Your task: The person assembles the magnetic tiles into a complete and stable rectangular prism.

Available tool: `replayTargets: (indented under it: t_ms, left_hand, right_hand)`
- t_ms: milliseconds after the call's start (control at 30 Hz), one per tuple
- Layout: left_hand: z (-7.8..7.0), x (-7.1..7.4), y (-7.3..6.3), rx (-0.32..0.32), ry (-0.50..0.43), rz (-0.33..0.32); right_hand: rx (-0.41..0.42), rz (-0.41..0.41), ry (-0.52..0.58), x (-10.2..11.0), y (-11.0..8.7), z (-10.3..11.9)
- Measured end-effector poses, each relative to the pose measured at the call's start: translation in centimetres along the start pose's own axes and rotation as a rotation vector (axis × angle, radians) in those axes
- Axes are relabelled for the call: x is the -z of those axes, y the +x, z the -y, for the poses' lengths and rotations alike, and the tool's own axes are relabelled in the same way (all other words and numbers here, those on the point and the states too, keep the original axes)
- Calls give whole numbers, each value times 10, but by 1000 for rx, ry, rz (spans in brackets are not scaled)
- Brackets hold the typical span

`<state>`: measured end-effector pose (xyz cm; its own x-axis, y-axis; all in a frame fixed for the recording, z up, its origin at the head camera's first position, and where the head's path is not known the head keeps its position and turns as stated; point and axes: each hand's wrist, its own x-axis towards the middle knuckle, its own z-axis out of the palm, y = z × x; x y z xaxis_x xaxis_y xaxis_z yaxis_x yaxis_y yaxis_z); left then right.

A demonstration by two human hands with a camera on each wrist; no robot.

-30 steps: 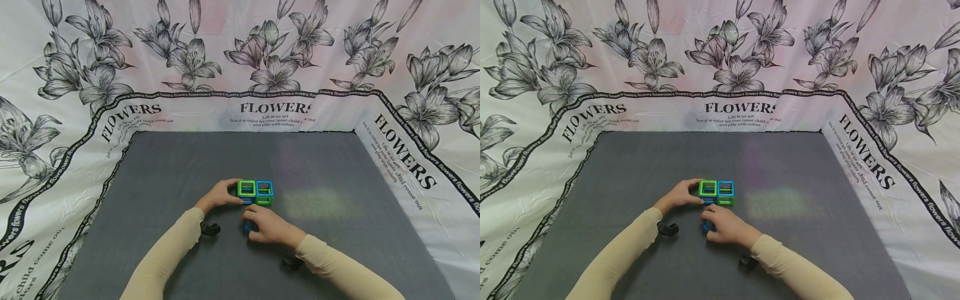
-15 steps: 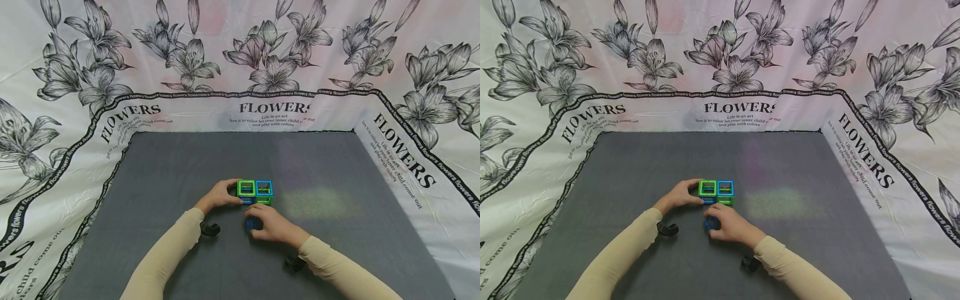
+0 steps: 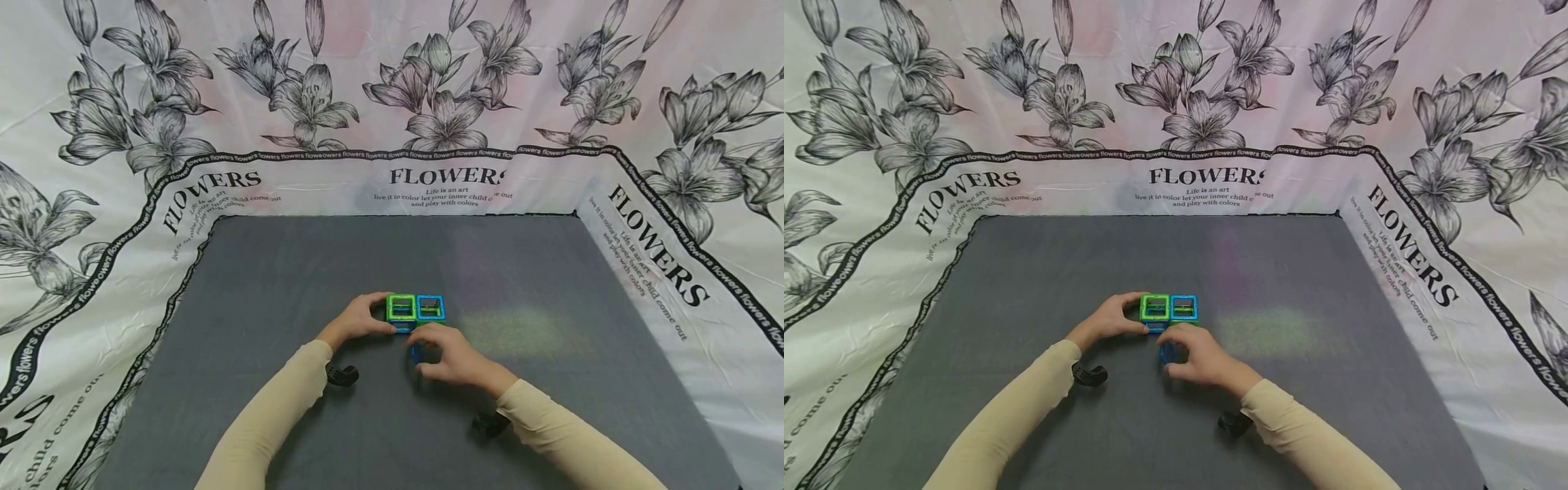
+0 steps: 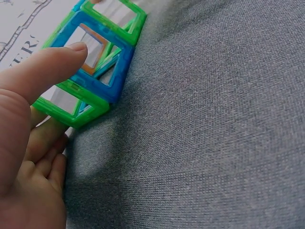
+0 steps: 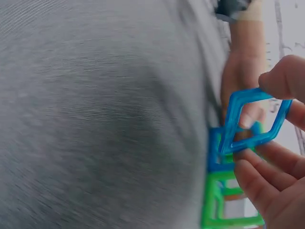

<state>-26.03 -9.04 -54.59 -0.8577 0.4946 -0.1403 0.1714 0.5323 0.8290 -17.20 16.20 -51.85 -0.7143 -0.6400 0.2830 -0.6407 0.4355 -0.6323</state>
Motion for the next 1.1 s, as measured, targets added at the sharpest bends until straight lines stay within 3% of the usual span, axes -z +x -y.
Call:
replayTargets:
  t_ms: [100, 267, 567, 800, 900, 1100]
  left_hand:
    - [0, 0, 0, 7, 4, 1]
    - [1, 1, 0, 19, 5, 9]
    - [0, 1, -2, 15, -3, 10]
    - [-2, 0, -2, 11, -15, 10]
    - [-2, 0, -1, 7, -15, 13]
    - [-2, 0, -3, 11, -18, 7]
  right_hand:
    - [-18, -36, 87, 12, 1, 2]
    - [-27, -125, 122, 37, 5, 2]
    - [-255, -239, 221, 63, 8, -15]
    - [-300, -333, 320, 71, 4, -36]
    - [-364, -342, 369, 71, 2, -43]
    - [-538, -276, 402, 65, -1, -51]
